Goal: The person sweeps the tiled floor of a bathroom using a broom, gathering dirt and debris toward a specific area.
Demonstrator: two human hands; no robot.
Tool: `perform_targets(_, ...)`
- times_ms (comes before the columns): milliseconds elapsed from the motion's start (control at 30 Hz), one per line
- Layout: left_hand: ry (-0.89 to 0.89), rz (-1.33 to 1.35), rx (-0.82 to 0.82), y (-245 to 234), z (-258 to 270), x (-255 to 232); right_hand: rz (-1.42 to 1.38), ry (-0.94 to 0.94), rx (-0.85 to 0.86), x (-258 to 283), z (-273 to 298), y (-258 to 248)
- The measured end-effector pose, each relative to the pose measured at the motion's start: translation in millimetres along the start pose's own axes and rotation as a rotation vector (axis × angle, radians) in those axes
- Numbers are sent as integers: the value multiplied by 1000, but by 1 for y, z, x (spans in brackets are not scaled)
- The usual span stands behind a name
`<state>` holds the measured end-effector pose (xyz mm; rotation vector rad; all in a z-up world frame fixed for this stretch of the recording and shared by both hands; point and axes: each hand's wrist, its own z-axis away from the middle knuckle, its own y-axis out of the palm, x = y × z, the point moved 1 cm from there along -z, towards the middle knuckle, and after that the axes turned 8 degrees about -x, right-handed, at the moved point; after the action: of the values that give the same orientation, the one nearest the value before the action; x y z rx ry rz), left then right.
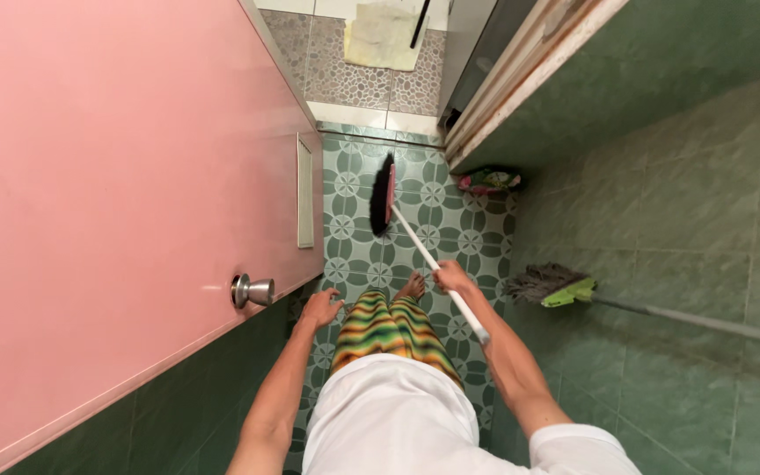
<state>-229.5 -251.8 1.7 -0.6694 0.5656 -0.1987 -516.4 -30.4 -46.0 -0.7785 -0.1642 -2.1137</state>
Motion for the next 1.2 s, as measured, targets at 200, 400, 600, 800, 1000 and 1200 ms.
perform_targets(200,-27,22,-19,2,-8,-16,87,-63,-8,27,27,8)
perform_targets(400,37,-4,-72,4,3,-37,-47,-68,209,70,-10,34)
perform_targets(600,-72,24,-50,9,7,-43,149,-31,166,76,-58,29)
perform_targets(800,-114,107,-47,13,3,-48,-4,66,66,52,-65,-32)
perform_targets(1000,-92,177,-129,14,3,-53,111,2,49,63,-25,-31)
perform_targets(1200,-68,186,-192,20,19,-49,39,-82,210,103,-30,3)
